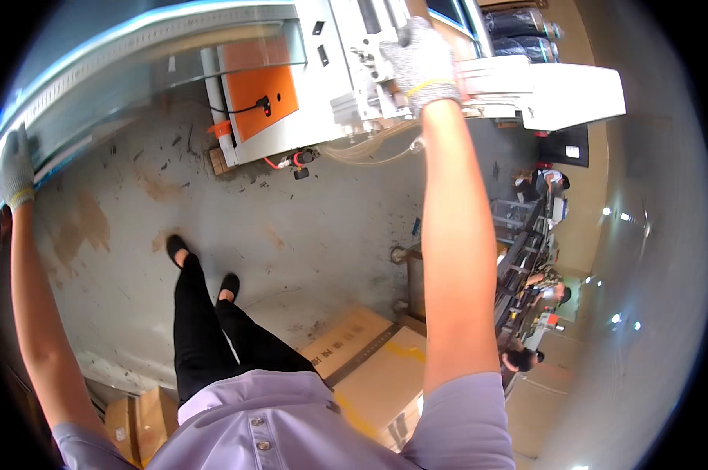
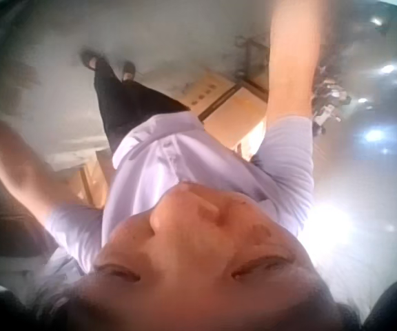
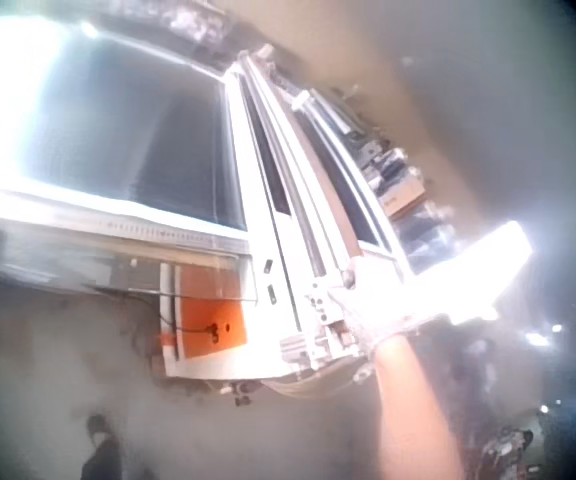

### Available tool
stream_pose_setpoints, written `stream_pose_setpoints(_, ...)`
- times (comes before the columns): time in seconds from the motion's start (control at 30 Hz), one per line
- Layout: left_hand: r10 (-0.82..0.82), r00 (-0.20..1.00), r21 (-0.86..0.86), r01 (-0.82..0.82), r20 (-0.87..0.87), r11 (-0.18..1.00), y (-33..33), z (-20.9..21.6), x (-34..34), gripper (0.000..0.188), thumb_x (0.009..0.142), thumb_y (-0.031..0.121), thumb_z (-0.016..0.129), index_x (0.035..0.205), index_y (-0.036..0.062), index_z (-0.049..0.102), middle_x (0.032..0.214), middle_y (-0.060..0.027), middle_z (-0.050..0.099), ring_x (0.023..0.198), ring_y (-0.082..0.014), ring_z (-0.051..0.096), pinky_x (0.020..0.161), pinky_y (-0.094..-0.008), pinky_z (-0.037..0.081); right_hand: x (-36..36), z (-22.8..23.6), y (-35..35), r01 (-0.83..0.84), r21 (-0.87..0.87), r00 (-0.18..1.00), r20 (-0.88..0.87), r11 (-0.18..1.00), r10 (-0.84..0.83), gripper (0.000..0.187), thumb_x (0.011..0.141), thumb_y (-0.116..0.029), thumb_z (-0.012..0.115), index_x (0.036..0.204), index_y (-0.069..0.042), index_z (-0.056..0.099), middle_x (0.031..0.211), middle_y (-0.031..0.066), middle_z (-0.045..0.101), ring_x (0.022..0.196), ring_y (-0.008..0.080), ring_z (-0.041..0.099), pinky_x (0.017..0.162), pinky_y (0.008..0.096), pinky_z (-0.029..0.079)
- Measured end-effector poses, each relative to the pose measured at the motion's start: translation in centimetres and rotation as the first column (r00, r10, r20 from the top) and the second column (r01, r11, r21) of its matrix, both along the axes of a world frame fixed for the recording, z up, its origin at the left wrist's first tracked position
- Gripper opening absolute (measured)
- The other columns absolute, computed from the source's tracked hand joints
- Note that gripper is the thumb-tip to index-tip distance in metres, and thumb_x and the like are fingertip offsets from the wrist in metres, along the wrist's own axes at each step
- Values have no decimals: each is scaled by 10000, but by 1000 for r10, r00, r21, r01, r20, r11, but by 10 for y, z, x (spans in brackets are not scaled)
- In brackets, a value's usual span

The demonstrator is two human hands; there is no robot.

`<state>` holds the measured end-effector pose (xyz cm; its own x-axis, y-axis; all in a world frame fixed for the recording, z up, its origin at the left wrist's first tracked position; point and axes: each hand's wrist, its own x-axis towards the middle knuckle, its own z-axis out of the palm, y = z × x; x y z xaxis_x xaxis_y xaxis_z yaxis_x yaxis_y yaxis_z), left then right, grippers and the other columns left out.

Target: The person measures and aligns a large sheet of glass on a cutting table using a metal ruler and a utility knife. They mark the glass and then operate a touchscreen control panel to initiate the cutting process. The person repeats the measuring and alignment steps for subsequent cuts.

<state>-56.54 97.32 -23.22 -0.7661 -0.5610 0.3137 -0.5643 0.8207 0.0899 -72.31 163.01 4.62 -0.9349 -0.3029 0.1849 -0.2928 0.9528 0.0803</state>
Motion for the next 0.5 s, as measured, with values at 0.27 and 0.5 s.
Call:
stream_pose_setpoints(0.27, -38, 990, 60, 47, -136, 997, 62, 47, 9, 346, 1013, 430, 532, 1009, 115, 673, 996, -146, 683, 901, -368, 675, 751, -457, 536, 14, 7, -22, 172, -188, 982, 105, 967, -154, 285, 798, -216, 793, 966, -43, 642, 989, 245, 690, 974, 402, 683, 882, 437, 544)
stream_pose_setpoints(0.5, -285, 839, 164, 397, -463, 903, 263, 75, -35, 143, 927, 246, 670, 867, 130, 728, 851, -105, 696, 748, -272, 683, 672, -376, 560, 35, 21, -16, 109, -558, 994, 78, 823, -79, 264, 891, -259, 732, 919, -37, 592, 902, 190, 647, 863, 378, 634, 774, 459, 504)
